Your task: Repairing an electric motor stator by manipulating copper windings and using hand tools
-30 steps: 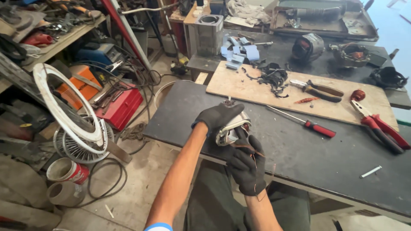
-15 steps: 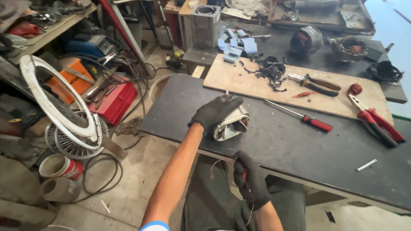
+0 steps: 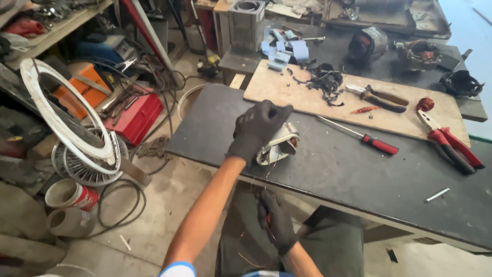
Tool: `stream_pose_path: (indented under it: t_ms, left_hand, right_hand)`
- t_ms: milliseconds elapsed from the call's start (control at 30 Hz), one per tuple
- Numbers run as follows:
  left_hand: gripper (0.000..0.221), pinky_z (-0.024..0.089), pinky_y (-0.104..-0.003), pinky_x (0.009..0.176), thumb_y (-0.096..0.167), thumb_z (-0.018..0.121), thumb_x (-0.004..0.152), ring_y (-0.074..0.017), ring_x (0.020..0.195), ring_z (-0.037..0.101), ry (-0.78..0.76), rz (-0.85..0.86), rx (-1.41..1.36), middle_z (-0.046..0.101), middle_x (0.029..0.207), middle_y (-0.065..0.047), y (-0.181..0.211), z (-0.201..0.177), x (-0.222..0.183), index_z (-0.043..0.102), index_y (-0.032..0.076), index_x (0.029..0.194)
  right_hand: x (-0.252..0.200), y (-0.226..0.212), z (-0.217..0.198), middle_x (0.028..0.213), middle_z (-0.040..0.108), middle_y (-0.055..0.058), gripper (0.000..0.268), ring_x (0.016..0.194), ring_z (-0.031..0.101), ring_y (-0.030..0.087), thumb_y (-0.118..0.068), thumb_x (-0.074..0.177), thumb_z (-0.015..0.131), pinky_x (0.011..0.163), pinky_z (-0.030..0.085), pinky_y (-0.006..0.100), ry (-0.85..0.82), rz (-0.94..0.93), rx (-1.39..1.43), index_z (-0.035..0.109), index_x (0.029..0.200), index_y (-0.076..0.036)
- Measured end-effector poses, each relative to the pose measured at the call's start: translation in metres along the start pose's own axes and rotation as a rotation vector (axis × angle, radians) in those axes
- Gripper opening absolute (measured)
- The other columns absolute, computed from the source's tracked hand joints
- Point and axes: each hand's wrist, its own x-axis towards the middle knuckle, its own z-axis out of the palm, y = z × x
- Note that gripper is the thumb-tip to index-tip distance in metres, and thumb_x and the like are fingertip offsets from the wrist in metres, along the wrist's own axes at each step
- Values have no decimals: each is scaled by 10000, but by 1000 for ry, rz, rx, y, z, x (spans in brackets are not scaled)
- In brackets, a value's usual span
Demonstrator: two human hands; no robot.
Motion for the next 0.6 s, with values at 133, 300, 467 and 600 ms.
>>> stream_pose_path:
  t_ms: [133,300,467,600]
  left_hand:
    - [829,488,-522,835,792,545,791,-369,931,693,193,338,349,692,1081,-134,-41,40,15,545,123,1282]
    - [861,496,-472,905,702,708,713,-312,1153,672,162,389,292,685,1328,-69,-44,32,30,589,158,1370]
    - [615,537,-452,658,818,638,765,-311,774,724,437,516,425,755,902,-43,-77,33,105,689,249,993]
    - [644,534,-487,703,788,697,711,-361,841,718,276,333,395,757,911,-114,-69,-8,139,709,258,1078]
  right_hand:
    - [5,9,-39,544,506,46,369,432,434,121,-349,1023,513,439,333,287,138,-248,-450,706,965,-40]
    - [-15,27,-90,679,575,91,362,533,407,135,-309,1004,569,476,296,272,369,-151,-340,774,1088,-23]
    - [-29,35,-135,733,576,142,432,431,360,160,-346,1031,503,417,239,289,468,-80,-275,698,1124,28]
    - [-51,15,-125,454,501,82,336,431,471,166,-343,916,679,489,357,334,677,-30,-553,831,742,-99]
